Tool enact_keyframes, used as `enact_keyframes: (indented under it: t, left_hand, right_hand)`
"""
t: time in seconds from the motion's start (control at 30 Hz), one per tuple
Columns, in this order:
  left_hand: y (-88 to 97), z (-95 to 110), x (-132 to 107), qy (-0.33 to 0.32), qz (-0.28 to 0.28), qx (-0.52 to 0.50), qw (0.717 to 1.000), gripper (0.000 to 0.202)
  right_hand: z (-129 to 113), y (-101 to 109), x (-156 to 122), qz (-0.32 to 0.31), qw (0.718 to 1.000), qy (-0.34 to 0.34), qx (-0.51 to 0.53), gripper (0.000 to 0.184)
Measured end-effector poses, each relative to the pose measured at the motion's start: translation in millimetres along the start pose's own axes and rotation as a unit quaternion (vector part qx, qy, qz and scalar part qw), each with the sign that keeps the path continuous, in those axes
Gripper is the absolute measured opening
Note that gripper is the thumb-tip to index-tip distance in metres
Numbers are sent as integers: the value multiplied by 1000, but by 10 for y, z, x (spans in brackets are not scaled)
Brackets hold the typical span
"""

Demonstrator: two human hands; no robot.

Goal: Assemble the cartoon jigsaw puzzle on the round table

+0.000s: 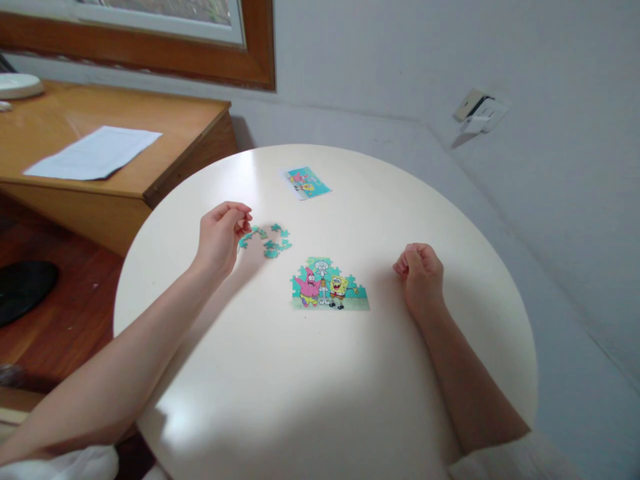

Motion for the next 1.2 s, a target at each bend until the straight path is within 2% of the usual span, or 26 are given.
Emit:
enact_keyframes:
  t: [0.3,0.67,0.97,1.2]
  left_hand:
    - [-14,6,-7,1,1,-6,1000,6]
    - [-17,3,-9,-7,-2,1,1000,5]
    - [-34,17,-10,0,0,7,1000,5]
    - [-26,4,-6,-2,-1,8,1000,6]
  right_hand:
    - [51,74,-5,36,998,-36,-26,28]
    - [-41,45,-70,32,993,-52,-100,37]
    - [-77,32,-41,22,992,-2,-121,41]
    - [-56,125,-57,61,992,19,-105,41]
Point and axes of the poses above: each hand's wrist, its own x-axis towards the middle knuckle, its own y-axis out of the back of the hand, z = x × y, the point moved 8 cm from there along x, towards the middle knuckle, and after that the axes turned 15 degrees about -z, right-handed, at the moved point
